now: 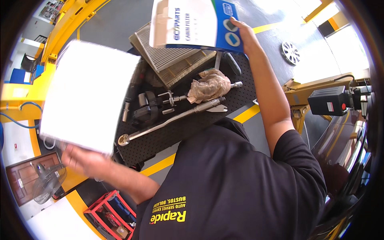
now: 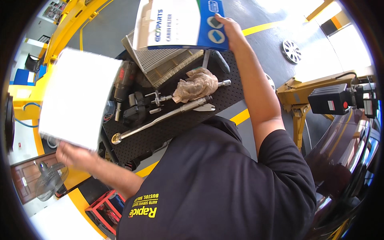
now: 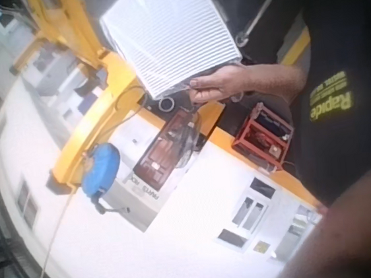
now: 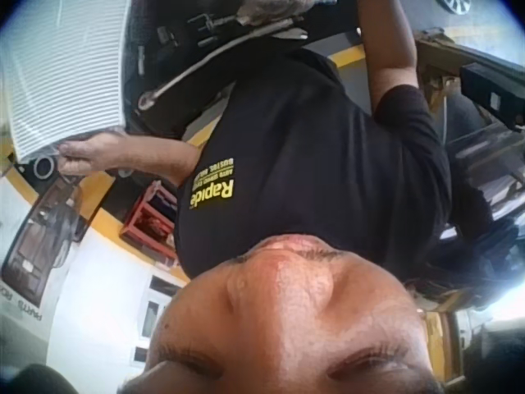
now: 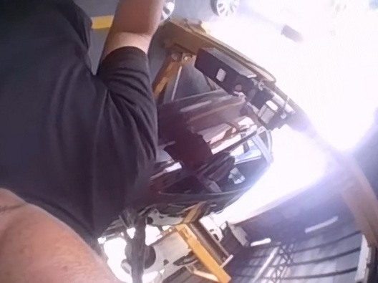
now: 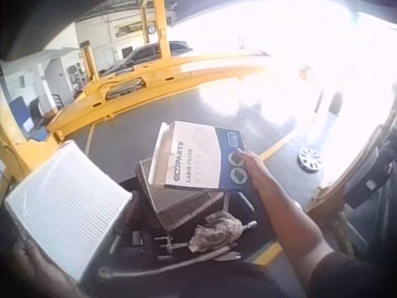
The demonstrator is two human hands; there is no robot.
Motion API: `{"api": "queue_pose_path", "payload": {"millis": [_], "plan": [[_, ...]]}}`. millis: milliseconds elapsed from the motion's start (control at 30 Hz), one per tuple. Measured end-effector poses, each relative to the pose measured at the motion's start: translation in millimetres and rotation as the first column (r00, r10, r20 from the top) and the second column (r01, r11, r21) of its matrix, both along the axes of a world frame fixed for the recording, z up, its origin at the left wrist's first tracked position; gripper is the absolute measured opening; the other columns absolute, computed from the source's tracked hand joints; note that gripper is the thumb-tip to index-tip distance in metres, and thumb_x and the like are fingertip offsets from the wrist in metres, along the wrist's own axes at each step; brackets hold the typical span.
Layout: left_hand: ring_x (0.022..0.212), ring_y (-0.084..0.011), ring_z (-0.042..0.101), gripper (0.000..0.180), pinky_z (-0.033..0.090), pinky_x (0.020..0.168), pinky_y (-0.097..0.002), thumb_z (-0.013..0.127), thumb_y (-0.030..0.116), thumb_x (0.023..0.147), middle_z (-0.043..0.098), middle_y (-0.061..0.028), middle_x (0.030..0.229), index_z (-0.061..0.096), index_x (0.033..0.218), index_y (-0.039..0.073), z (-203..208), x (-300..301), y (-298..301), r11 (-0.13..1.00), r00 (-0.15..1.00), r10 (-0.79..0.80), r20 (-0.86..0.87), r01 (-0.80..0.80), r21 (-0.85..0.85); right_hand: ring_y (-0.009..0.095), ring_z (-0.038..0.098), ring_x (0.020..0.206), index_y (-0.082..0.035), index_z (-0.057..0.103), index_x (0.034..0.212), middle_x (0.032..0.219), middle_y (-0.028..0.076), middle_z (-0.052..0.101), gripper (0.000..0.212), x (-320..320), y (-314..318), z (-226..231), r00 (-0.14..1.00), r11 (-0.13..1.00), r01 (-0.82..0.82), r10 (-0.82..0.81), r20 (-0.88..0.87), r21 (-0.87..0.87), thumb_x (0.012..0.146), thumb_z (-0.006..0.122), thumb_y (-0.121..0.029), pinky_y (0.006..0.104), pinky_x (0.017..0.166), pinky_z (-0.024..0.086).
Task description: The person retrieves a new cabin air filter from a box, walks to a vehicle, and installs it into the glove compartment area. The person then closes the glove compartment door.
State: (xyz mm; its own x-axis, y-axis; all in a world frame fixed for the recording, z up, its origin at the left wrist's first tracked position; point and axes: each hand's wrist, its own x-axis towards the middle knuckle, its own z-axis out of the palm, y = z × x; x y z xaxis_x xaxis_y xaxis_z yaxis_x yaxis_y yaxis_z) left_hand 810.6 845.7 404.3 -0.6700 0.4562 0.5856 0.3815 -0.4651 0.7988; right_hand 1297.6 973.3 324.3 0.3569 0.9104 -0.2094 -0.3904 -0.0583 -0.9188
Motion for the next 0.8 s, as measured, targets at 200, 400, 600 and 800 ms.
{"api": "queue_pose_path", "payload": {"millis": [200,400,600,800], "plan": [[0.085,-0.0171,0.063,0.028,0.056,0.068,-0.0305,0.053,0.021,0.102,0.056,-0.0131,0.100,0.055,0.102,-0.007,-0.2,-7.5,-38.6,0.995,1.000,-0.013,0.017,0.015,-0.094,0.021,0.067,0.088,0.004,0.064,0.110,0.103,0.016,0.068,0.041,-11.9,11.2,-41.7,0.690,0.984,0.090,0.050,0.722,-0.155,0.094,0.066,-0.033,0.0356,0.074,0.057],[0.082,-0.0152,0.060,0.019,0.051,0.071,-0.0315,0.051,0.020,0.102,0.063,-0.0113,0.093,0.054,0.099,0.002,-63.9,52.2,-38.3,0.965,0.956,-0.097,0.278,0.159,-0.208,0.031,0.055,0.117,-0.010,0.067,0.109,0.118,0.009,0.061,0.034,-66.6,-106.9,-1.7,0.178,0.877,-0.481,0.093,0.980,0.004,0.077,0.077,-0.014,0.0432,0.103,0.044],[0.094,-0.0145,0.055,0.017,0.048,0.082,-0.0311,0.050,0.017,0.104,0.056,-0.0099,0.104,0.047,0.103,0.001,-149.4,71.4,-5.5,0.890,0.859,-0.306,0.410,0.411,-0.198,0.029,0.050,0.122,-0.013,0.070,0.115,0.126,0.009,0.056,0.034,-93.1,-140.0,-39.0,-0.051,0.843,-0.525,0.104,0.993,-0.115,0.082,0.075,-0.019,0.0431,0.107,0.036],[0.105,-0.0177,0.050,0.024,0.042,0.090,-0.0320,0.059,0.010,0.099,0.051,-0.0112,0.113,0.046,0.116,0.000,-158.7,64.1,-4.5,0.825,0.898,-0.395,0.195,0.440,-0.355,0.021,0.059,0.111,-0.004,0.061,0.125,0.120,0.009,0.063,0.034,-73.9,-154.8,-38.4,0.768,0.871,-0.482,0.364,0.527,0.100,0.094,0.066,-0.018,0.0371,0.099,0.045]]}}
